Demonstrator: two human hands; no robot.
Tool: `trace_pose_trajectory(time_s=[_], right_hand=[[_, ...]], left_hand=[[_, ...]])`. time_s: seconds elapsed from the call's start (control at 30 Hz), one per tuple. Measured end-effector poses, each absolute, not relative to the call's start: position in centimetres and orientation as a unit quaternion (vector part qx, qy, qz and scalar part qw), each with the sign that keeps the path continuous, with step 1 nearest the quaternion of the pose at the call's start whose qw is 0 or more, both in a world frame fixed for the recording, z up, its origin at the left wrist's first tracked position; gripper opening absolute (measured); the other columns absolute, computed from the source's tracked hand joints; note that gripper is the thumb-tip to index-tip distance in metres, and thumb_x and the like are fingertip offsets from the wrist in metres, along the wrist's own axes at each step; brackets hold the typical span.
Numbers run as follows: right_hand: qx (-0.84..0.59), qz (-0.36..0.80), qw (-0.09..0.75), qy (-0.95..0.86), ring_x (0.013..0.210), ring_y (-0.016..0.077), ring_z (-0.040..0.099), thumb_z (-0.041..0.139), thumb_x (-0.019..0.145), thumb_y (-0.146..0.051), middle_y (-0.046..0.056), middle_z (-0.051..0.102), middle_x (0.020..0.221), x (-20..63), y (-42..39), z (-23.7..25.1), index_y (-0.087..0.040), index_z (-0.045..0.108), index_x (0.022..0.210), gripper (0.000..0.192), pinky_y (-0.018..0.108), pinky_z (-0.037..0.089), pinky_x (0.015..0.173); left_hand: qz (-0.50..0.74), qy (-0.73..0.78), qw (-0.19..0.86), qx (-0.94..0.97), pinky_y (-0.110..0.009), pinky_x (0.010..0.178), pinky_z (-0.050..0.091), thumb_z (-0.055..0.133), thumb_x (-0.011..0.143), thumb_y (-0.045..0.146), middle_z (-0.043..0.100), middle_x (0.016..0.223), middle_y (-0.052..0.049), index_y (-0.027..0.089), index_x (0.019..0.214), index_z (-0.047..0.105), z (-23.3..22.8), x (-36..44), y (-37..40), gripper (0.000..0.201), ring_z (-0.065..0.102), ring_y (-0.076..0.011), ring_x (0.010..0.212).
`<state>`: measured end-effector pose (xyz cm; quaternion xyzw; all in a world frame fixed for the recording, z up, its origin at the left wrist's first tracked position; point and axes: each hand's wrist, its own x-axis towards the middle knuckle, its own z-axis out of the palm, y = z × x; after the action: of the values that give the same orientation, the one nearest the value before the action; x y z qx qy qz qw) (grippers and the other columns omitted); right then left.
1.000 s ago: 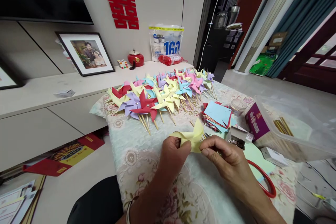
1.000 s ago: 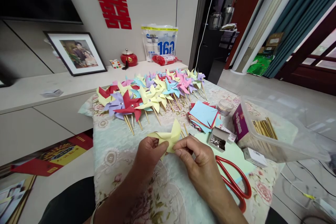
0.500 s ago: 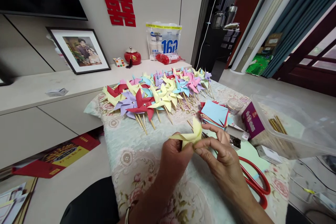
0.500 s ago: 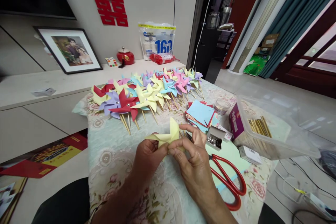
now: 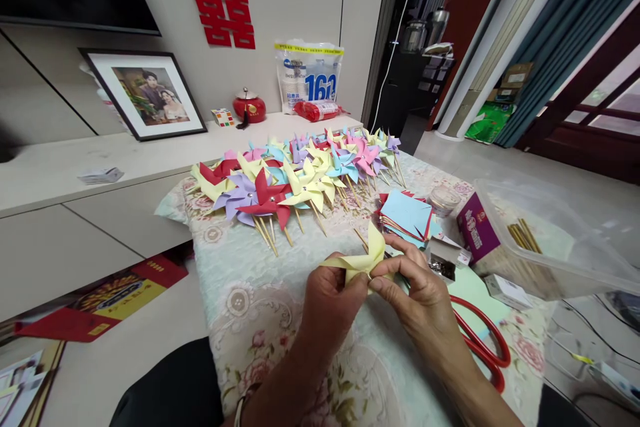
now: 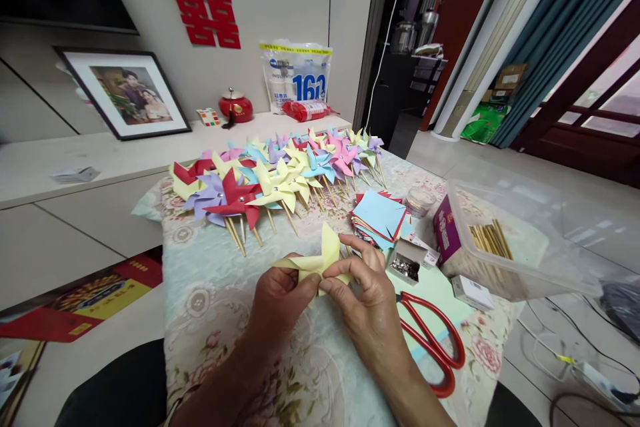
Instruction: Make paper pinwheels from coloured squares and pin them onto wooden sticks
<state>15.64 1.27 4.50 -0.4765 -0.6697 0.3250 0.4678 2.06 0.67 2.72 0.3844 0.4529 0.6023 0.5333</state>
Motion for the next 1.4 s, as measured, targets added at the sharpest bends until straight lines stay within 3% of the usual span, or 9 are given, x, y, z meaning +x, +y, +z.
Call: trace_pose_trajectory(time_s=[0.87,1.4], right_hand=[[-0.473,0.354,0.454,-0.667,0.124,0.0290,0.049,0.069,0.085,-0.029,0.007,0.066,0.109,15.9,1.3,5.0,-0.025,0.071,0.072,0.014,0.042,0.035,0.102],[-0.492,0.332,0.454,-0.665,0.119,0.0267,0.051,0.066,0.089,-0.030,0.005,0.064,0.115,15.3,0.4,5.0,-0.025,0.068,0.077,0.013,0.039,0.034,0.101]], left_hand=[[0.582,0.496,0.490,0.419,-0.023,0.058,0.041,0.067,0.067,0.016,0.062,0.064,0.002,0.017,0.070,0.064,2.6,1.9,0.4,0.005,0.054,-0.0135,0.061],[0.567,0.525,0.438,0.459,-0.025,0.057,0.039,0.065,0.074,0.020,0.062,0.066,0.001,0.017,0.074,0.065,2.3,1.9,0.0,0.003,0.053,-0.0145,0.061]])
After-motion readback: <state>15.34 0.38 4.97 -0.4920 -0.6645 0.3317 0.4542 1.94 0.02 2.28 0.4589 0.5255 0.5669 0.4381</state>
